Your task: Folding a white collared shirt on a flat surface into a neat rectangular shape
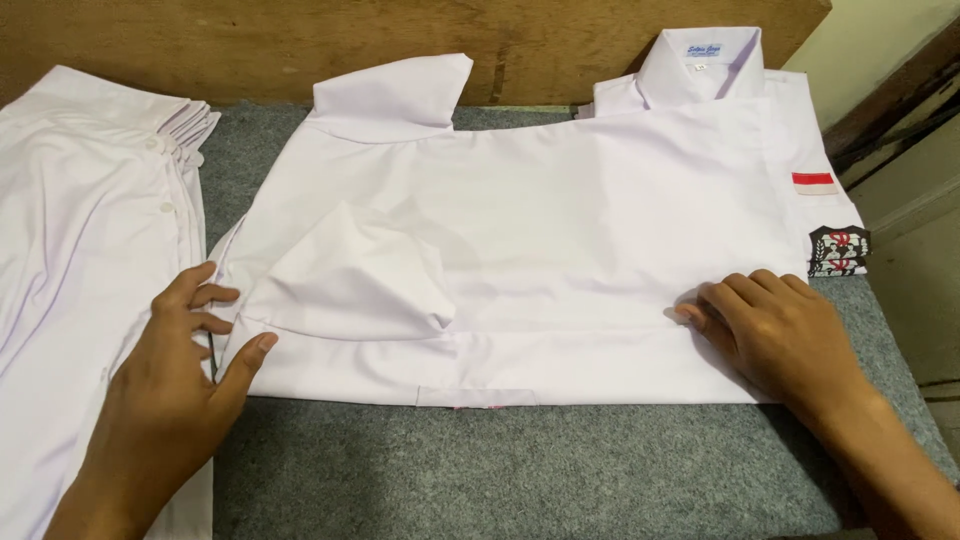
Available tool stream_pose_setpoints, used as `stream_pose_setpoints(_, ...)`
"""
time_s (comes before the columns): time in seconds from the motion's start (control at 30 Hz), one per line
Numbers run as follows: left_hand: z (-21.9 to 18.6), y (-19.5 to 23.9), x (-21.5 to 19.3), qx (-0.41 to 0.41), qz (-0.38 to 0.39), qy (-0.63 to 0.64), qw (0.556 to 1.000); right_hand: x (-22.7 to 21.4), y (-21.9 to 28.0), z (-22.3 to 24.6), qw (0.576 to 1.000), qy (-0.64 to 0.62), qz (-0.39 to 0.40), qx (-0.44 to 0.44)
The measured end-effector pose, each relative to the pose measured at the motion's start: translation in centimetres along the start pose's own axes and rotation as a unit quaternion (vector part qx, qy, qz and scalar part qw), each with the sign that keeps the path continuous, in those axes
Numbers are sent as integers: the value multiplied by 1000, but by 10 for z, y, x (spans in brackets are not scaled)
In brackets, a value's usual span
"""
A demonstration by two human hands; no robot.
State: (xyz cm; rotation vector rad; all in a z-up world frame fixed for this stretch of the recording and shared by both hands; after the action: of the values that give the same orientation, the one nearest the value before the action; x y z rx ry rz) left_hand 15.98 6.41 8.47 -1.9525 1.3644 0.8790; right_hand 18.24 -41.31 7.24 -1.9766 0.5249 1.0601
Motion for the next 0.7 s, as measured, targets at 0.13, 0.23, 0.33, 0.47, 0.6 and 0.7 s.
stream_pose_setpoints(0.13, 32, 11, -9, -10, -29, -63, 998, 4, -4, 0, 996, -66, 14, 49)
stream_pose_setpoints(0.23, 60, 22, 0, -144, 64, -110, 981, 10, -19, 9, 976, -180, 53, 107)
stream_pose_setpoints(0.33, 58, 21, -4, -116, 50, -104, 987, 4, -49, 38, 942, -300, 64, 136)
stream_pose_setpoints(0.47, 64, 18, -2, -118, 48, -81, 989, 4, -97, 95, 935, -326, 111, 84)
stream_pose_setpoints(0.6, 58, 23, -1, -149, 38, 39, 987, 29, -139, 144, 927, -300, 215, 67)
stream_pose_setpoints(0.7, 52, 28, -1, -166, 46, 84, 981, 50, -156, 163, 938, -290, 181, 49)
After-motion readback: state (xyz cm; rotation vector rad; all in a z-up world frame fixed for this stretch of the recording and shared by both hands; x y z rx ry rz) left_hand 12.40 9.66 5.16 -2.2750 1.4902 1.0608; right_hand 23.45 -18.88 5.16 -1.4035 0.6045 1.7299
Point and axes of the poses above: each hand's wrist, its own y-axis away from the middle knuckle, its own x-axis out of the palm, z = x × y, the point moved 9 cm from there along -y, towards the middle knuckle, and after that the axes turned 6 degrees about -z, right-handed, at the moved point
